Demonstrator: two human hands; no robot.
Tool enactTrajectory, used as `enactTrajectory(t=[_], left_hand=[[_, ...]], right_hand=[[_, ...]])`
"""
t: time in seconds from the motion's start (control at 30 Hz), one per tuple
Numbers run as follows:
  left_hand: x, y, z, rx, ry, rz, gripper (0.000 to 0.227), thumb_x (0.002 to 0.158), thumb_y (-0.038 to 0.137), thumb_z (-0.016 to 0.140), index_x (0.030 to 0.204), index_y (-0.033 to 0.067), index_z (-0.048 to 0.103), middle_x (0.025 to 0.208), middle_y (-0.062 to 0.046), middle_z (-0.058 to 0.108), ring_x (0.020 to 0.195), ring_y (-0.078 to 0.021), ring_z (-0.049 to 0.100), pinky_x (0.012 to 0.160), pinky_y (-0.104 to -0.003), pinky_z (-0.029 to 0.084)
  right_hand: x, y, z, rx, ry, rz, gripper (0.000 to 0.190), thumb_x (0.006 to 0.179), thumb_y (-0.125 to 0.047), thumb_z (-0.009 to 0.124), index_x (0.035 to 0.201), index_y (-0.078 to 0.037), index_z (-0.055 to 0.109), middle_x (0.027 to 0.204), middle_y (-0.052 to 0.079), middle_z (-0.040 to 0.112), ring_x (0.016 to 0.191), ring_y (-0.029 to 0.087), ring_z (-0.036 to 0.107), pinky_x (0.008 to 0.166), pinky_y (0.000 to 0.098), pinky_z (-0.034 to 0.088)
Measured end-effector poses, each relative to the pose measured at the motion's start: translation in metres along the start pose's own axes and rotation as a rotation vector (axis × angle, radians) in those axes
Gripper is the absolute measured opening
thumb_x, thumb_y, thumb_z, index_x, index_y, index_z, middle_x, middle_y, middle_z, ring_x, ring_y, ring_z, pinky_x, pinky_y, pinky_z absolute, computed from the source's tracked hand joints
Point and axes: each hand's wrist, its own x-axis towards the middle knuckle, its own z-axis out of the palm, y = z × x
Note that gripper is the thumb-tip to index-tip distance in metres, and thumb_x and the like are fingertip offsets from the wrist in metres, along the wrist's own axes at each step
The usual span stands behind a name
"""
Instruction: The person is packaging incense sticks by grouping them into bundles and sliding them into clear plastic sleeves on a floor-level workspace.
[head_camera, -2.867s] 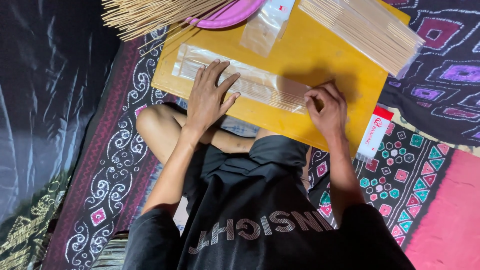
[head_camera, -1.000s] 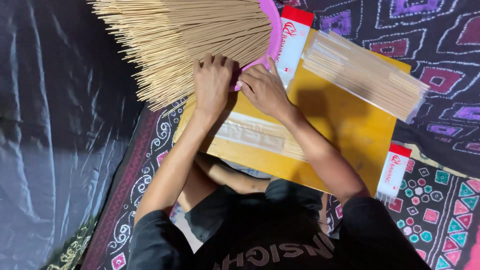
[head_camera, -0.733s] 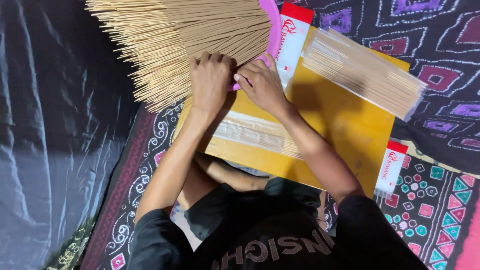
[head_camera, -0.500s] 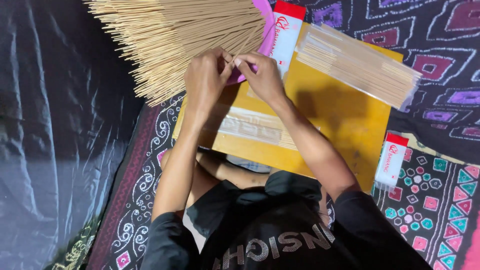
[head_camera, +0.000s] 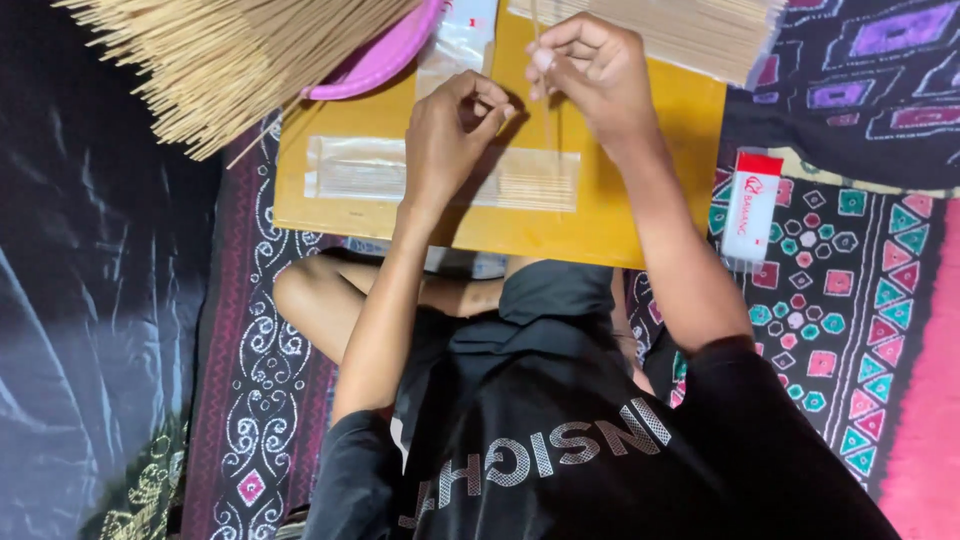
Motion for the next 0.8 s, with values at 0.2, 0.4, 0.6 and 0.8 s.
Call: enactTrajectory(t=[0.2,0.4,0.6,0.8], left_hand=[[-0.031,-0.037,0.045,0.421,-0.234,0.132,0.031,0.085,0.022,0.079,0.114,0.0122,0.074,0.111,-0.002,0.061,0.101,-0.0223,0.056,0.086,-0.039,0.036],[-0.025,-0.037,0.062,0.525,-0.412,0.092,0.034,0.086,0.026,0.083,0.117,0.0186,0.071,0.110,-0.002,0.052,0.109,-0.0235,0.049,0.093,-0.043,0.036],[-0.012,-0.031,0.072,0.509,-0.450,0.043,0.015,0.082,0.022,0.085,0.087,0.0200,0.072,0.091,0.000,0.059,0.099,-0.0229,0.053,0.090,-0.043,0.037],[0.000,-0.042,0.069,0.262,-0.519,-0.038,0.013,0.081,0.011,0.083,0.088,0.0206,0.077,0.080,-0.001,0.073,0.090,-0.0262,0.062,0.086,-0.043,0.039]], right_hand=[[-0.068,0.014,-0.075,-0.295,-0.095,0.163,0.026,0.094,0.014,0.071,0.117,0.003,0.070,0.096,0.005,0.069,0.082,0.010,0.064,0.075,0.0197,0.051],[-0.123,0.052,-0.118,-0.685,0.053,0.152,0.019,0.093,-0.004,0.078,0.111,-0.008,0.079,0.088,0.011,0.069,0.082,0.028,0.070,0.079,0.0395,0.059],[-0.151,0.083,-0.140,-0.699,0.112,0.299,0.021,0.093,-0.014,0.080,0.113,-0.021,0.080,0.086,0.001,0.071,0.080,0.017,0.067,0.080,0.0313,0.055],[-0.149,0.078,-0.137,-0.741,0.107,0.200,0.019,0.092,-0.007,0.077,0.107,-0.019,0.081,0.088,0.002,0.071,0.090,0.025,0.068,0.092,0.0370,0.053]])
